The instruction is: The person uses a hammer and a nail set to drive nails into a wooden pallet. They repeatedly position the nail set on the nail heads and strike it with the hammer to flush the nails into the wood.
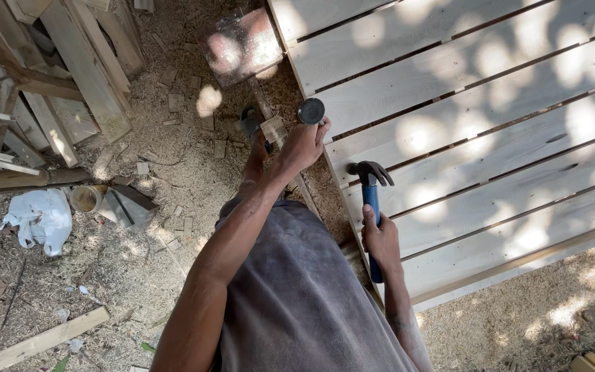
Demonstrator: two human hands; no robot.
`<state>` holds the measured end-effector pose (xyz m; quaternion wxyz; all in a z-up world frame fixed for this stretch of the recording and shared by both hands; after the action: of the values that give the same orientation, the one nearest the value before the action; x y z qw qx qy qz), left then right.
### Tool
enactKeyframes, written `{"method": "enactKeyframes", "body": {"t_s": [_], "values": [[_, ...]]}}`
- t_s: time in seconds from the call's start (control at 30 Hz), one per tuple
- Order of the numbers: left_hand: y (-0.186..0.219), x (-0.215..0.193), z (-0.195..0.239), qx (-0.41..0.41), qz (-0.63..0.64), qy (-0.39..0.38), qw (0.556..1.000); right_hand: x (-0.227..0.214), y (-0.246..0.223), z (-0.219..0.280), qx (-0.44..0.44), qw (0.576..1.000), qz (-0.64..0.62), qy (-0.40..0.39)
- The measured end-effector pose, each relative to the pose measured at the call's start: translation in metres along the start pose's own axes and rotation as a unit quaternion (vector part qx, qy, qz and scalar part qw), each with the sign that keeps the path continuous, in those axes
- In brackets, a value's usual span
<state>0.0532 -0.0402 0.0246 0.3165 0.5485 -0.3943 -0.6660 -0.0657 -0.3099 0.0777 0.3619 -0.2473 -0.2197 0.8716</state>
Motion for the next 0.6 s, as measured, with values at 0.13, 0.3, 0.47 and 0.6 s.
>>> {"method": "enactKeyframes", "body": {"t_s": [0.13, 0.3, 0.47, 0.6], "values": [[-0.004, 0.011, 0.006, -0.044, -0.003, -0.028, 0.999, -0.002, 0.004, 0.0, -0.003, 1.0, -0.02, -0.004], [0.002, 0.003, 0.006, -0.031, -0.012, -0.025, 0.999, -0.003, 0.004, 0.001, 0.006, 1.0, -0.022, -0.01], [-0.012, 0.018, 0.008, -0.075, -0.047, -0.066, 0.994, -0.005, -0.006, 0.003, 0.034, 0.999, 0.016, -0.011], [-0.023, 0.026, 0.007, -0.037, -0.082, -0.048, 0.995, -0.018, -0.051, 0.027, -0.064, 0.998, -0.018, -0.024]]}}
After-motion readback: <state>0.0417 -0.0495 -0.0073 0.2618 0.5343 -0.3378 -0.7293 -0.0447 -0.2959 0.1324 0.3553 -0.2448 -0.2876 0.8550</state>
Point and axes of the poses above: each hand's wrist, its own z-axis away from the middle knuckle, its own x-axis out of the palm, y = z × x, the point moved 10 cm from there along -z, towards the middle knuckle, and after that the axes turned 15 degrees about -y, right-handed, at the moved point
